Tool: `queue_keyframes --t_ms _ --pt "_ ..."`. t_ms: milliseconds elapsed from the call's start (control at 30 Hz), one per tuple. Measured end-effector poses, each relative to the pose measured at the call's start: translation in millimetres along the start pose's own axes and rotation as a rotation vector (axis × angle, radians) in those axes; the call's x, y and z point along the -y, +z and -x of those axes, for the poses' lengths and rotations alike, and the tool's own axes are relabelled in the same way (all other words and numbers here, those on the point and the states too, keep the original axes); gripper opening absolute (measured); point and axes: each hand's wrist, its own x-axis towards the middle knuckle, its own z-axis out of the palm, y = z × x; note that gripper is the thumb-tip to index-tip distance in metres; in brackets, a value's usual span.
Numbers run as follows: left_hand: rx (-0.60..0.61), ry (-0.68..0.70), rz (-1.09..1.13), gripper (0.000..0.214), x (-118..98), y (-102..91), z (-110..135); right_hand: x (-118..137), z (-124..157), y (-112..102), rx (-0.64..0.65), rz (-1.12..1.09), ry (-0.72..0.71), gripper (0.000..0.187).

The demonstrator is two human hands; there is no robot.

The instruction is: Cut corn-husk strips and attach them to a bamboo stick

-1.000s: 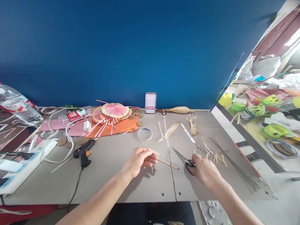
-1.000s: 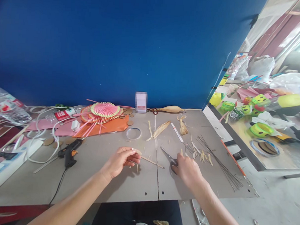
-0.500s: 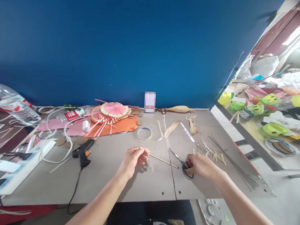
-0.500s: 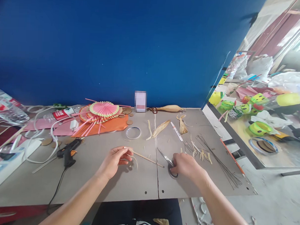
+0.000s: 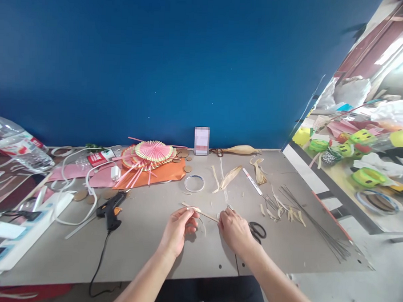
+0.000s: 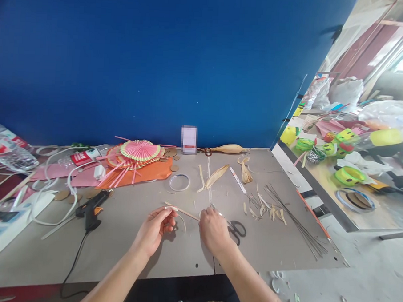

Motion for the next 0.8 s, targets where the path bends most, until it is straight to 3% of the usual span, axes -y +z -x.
queue_keyframes --t_ms 100,167,333,400,567,800 --pt "-0.023 0.008 -0.017 0.026 -1.4 0.6 1.4 -6.1 -0.6 0.4 -0.089 -0.219 0.041 0.015" --pt "-0.035 0.002 -0.015 0.027 -0.7 3.9 1.7 -7.2 -0.9 -2.1 -0.128 -0.484 0.113 0.016" --pt "-0.010 0.007 -0.010 0.028 1.9 18.8 2.5 9.6 -2.6 -5.3 -0.040 -1.333 0.237 0.014" --pt "0.000 0.018 -0.004 0.029 2.3 23.8 3.4 19.3 -1.8 -6.3 -0.047 -1.547 0.235 0.015" --pt "-0.011 0.022 0.029 0.028 5.6 30.5 6.7 35.6 3.1 -9.2 -0.059 -1.687 0.180 0.026" --pt "0.097 0.003 0.002 0.029 7.5 27.7 11.2 35.3 0.3 -7.0 -0.112 -1.606 0.167 0.023"
